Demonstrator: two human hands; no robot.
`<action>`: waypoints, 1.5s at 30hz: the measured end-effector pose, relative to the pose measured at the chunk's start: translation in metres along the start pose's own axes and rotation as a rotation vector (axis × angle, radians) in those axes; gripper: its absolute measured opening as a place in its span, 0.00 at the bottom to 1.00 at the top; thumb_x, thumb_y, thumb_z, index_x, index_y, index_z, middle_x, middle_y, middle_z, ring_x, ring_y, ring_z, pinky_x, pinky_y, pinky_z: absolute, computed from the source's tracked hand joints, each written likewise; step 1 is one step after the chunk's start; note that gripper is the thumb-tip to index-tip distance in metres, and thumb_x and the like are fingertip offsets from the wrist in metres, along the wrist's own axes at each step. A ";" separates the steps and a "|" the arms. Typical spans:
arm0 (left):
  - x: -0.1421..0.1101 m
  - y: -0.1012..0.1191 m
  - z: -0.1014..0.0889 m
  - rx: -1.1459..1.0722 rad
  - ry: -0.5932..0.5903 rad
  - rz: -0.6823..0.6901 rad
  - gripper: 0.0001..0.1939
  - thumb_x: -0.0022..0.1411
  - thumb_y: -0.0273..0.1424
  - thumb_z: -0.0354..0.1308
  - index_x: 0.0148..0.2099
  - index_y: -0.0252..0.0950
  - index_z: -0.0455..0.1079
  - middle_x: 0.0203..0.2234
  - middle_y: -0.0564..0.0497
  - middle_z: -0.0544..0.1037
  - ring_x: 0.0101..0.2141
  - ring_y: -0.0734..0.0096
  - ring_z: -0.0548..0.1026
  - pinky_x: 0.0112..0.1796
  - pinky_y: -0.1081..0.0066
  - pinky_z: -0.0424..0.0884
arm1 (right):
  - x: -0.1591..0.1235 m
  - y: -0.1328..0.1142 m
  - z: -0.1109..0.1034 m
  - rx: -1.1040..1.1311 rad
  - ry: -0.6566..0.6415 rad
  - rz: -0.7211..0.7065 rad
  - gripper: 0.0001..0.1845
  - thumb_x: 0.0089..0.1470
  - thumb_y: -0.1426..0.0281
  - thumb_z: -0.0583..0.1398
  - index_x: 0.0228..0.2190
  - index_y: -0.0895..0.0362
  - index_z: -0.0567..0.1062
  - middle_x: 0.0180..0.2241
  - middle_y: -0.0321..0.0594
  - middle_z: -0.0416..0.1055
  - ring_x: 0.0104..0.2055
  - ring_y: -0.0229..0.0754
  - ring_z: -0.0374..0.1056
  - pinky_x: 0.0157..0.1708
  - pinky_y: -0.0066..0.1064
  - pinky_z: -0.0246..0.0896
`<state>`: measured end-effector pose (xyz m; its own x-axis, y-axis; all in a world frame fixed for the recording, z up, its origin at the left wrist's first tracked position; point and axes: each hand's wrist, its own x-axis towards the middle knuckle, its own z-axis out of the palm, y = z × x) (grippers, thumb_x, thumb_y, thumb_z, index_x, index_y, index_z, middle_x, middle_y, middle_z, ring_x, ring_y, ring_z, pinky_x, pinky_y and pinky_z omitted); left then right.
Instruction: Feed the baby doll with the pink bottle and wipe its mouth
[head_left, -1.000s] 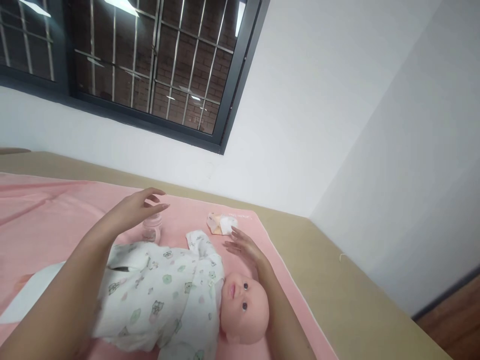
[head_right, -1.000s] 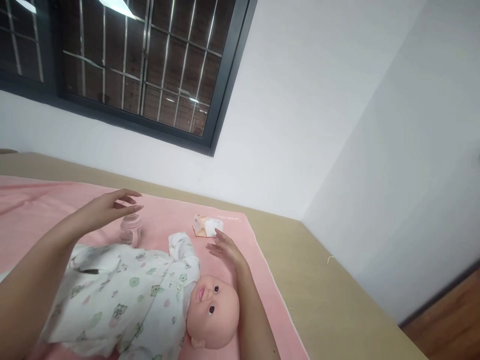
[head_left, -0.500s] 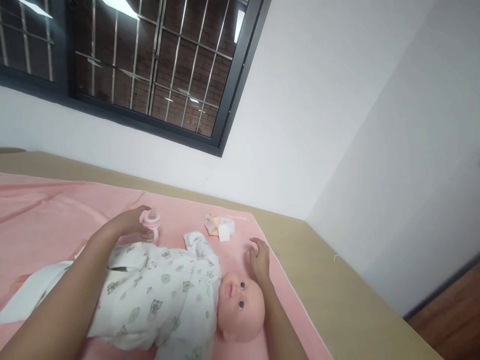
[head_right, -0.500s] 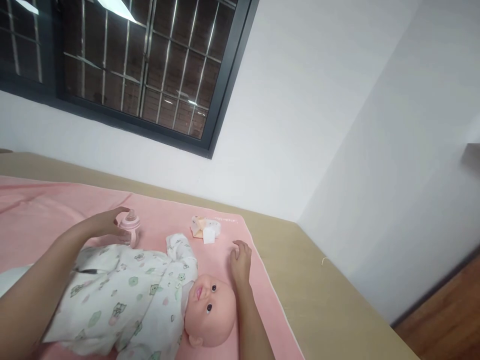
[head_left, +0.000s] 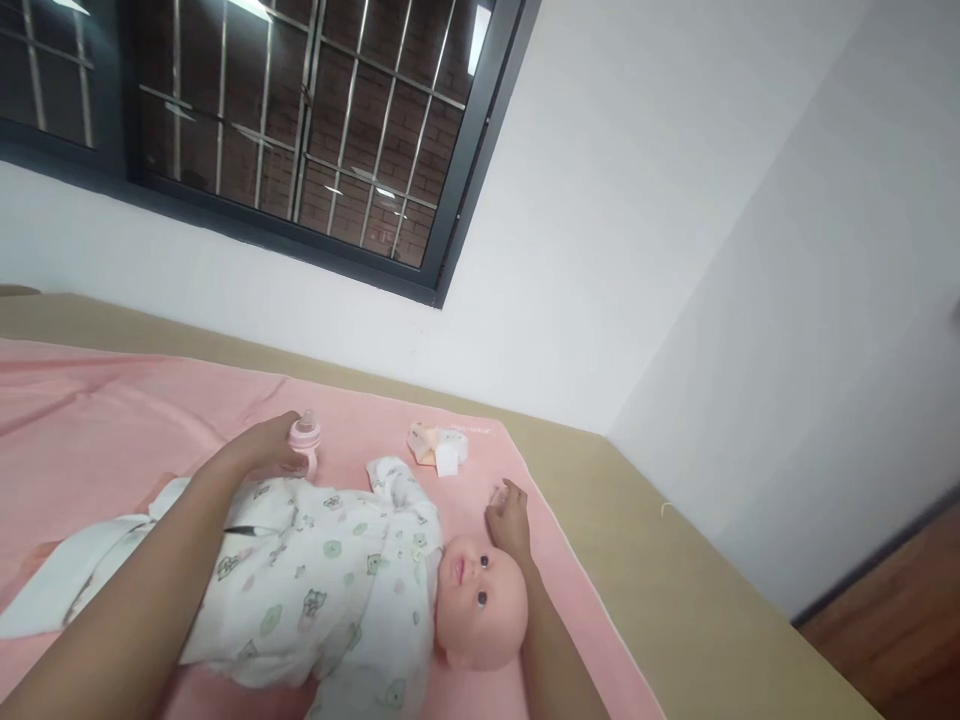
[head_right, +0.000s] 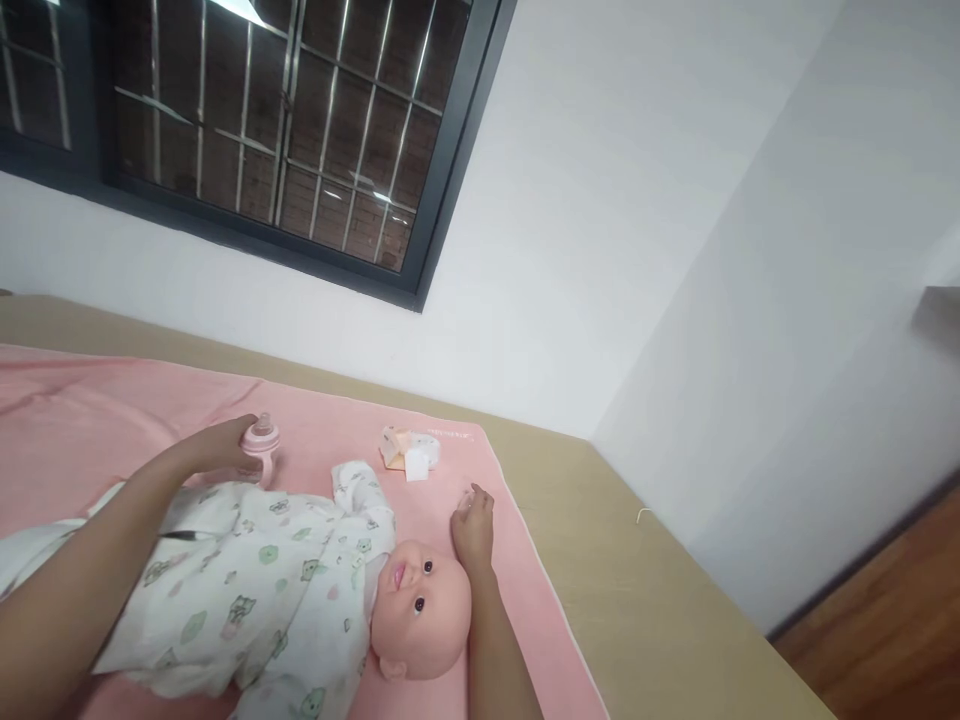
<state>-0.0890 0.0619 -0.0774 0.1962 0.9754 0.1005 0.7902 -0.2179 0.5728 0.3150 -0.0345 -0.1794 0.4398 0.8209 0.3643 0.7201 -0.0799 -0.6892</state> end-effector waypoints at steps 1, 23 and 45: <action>0.000 0.002 -0.001 -0.004 -0.009 -0.008 0.20 0.33 0.35 0.54 0.35 0.38 0.61 0.30 0.46 0.78 0.35 0.49 0.77 0.33 0.64 0.70 | 0.000 0.000 0.000 -0.001 0.005 0.010 0.34 0.44 0.72 0.52 0.55 0.65 0.62 0.55 0.60 0.60 0.57 0.56 0.63 0.54 0.43 0.61; -0.100 0.142 -0.017 -0.161 -0.043 0.419 0.26 0.47 0.32 0.55 0.52 0.46 0.64 0.43 0.54 0.77 0.41 0.58 0.75 0.35 0.69 0.67 | -0.040 -0.167 -0.086 0.809 -0.046 -0.327 0.31 0.46 0.58 0.66 0.49 0.52 0.64 0.53 0.47 0.66 0.54 0.47 0.65 0.52 0.39 0.63; -0.135 0.171 -0.014 0.060 -0.012 0.549 0.34 0.54 0.29 0.51 0.64 0.40 0.54 0.33 0.49 0.79 0.34 0.56 0.76 0.34 0.67 0.67 | -0.096 -0.203 -0.072 0.658 -0.179 -0.303 0.41 0.42 0.71 0.67 0.56 0.48 0.58 0.56 0.43 0.62 0.56 0.45 0.63 0.51 0.35 0.66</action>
<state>0.0114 -0.1061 0.0188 0.5950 0.7175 0.3622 0.6018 -0.6964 0.3910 0.1657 -0.1375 -0.0294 0.1387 0.8373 0.5289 0.3015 0.4730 -0.8279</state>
